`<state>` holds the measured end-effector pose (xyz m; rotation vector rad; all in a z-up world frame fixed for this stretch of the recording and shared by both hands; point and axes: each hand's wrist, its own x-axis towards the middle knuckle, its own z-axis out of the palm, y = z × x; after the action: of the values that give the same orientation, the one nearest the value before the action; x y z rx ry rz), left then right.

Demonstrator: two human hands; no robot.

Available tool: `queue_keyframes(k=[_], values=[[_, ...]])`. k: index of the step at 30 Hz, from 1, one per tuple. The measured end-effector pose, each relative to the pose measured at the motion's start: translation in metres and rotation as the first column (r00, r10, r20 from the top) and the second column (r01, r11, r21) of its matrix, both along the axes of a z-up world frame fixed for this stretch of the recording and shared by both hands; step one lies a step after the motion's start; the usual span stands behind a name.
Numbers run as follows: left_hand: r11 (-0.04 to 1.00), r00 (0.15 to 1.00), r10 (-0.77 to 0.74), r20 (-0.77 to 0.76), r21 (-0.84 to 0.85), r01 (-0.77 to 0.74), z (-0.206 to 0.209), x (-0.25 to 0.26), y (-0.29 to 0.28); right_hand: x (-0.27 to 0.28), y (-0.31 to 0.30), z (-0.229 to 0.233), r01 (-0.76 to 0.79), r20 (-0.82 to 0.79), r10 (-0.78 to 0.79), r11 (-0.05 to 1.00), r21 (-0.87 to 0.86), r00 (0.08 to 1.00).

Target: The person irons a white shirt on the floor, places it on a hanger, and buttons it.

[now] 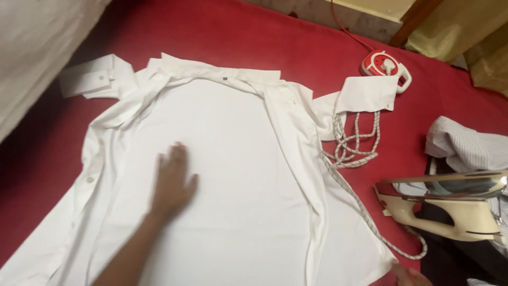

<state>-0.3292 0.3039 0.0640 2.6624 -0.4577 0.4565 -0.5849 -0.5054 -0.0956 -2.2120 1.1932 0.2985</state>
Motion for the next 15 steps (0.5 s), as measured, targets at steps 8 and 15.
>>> queue_keyframes(k=[8,15], values=[[0.825,0.805,-0.553,-0.213,-0.273,0.495,-0.017,-0.130,-0.164,0.045,0.138,0.010,-0.123,0.163,0.183,0.940,-0.320,0.970],[0.844,0.829,-0.536,-0.159,-0.126,0.522,-0.058,-0.185,-0.207,0.056,0.346,0.129,-0.363,0.493,0.243,0.917,0.164,0.835]])
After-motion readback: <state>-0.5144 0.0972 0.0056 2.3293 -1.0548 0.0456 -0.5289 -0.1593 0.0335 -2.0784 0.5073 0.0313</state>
